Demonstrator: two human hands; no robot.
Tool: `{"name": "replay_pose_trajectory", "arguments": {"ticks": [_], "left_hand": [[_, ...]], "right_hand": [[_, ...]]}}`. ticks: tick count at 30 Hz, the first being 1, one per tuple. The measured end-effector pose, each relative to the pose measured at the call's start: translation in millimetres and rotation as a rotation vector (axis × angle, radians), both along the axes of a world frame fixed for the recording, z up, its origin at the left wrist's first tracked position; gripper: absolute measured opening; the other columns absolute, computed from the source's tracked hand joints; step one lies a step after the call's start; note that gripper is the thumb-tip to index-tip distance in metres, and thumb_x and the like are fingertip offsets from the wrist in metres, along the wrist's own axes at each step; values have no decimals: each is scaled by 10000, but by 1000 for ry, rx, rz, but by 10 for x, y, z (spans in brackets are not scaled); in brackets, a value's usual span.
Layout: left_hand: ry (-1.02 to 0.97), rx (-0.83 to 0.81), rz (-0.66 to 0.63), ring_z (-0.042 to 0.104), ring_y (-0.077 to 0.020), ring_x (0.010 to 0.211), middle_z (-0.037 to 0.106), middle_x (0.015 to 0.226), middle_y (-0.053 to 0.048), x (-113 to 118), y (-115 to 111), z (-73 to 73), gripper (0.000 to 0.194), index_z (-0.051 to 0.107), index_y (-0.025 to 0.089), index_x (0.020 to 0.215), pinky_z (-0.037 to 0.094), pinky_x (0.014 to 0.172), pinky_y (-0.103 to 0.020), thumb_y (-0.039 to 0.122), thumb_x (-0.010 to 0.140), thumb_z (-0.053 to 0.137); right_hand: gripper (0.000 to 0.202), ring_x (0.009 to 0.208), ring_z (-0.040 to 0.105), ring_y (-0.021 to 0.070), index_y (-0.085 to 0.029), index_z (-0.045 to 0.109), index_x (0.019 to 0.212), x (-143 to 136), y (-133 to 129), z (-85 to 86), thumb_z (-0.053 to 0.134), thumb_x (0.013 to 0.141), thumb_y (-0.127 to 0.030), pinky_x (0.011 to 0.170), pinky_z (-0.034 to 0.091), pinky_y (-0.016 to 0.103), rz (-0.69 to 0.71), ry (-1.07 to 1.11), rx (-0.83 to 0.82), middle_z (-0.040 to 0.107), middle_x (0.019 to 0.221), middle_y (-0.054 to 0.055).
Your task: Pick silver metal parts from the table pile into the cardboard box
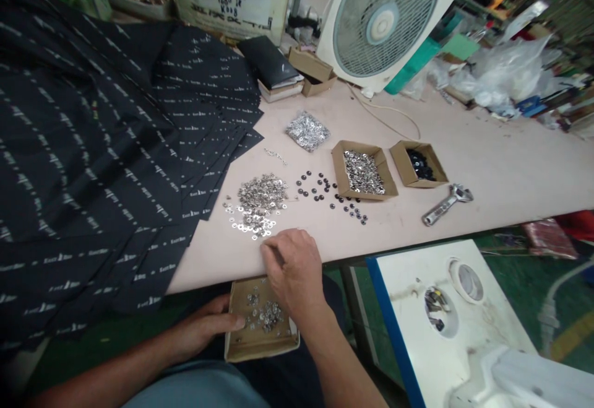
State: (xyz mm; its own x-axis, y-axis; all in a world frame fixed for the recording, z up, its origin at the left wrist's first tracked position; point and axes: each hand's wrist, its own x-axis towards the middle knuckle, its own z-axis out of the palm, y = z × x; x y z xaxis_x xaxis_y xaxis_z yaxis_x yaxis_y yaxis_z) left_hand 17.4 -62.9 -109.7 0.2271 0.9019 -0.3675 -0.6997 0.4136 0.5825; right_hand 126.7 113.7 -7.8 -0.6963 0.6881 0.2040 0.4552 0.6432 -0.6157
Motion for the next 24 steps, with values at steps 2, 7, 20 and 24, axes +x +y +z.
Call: {"name": "replay_pose_trajectory", "arguments": {"ticks": [2, 7, 20, 24], "left_hand": [[2, 0, -4, 694, -368, 1211, 772, 1311, -116, -3, 2, -2, 529, 706, 174, 1353, 470, 1117, -515, 279, 835, 722], [6, -1, -15, 696, -367, 1205, 770, 1316, -117, 6, 7, -23, 550, 695, 173, 1367, 465, 1120, -519, 282, 828, 728], [-19, -4, 1, 690, -361, 1233, 759, 1345, -104, 2, 6, 10, 571, 690, 186, 1377, 468, 1135, -510, 278, 814, 732], [-18, 3, -5, 691, -361, 1231, 766, 1329, -109, 5, -1, -3, 560, 693, 183, 1375, 469, 1129, -505, 281, 824, 724]], "right_hand": [[100, 905, 661, 228, -226, 721, 892, 16, -3, 44, 653, 960, -254, 869, 487, 395, -101, 100, -225, 740, 923, 47], [185, 786, 681, 186, -215, 704, 985, 24, 75, 122, 737, 878, -362, 657, 516, 299, -338, 459, -951, 756, 948, 46], [164, 744, 648, 169, -259, 782, 1010, -154, 136, 40, 646, 937, -202, 737, 479, 300, 44, -154, -22, 698, 846, 9], [135, 761, 662, 168, -263, 766, 980, -159, 153, 50, 640, 961, -220, 729, 468, 294, 67, -237, 56, 705, 873, 4]]}}
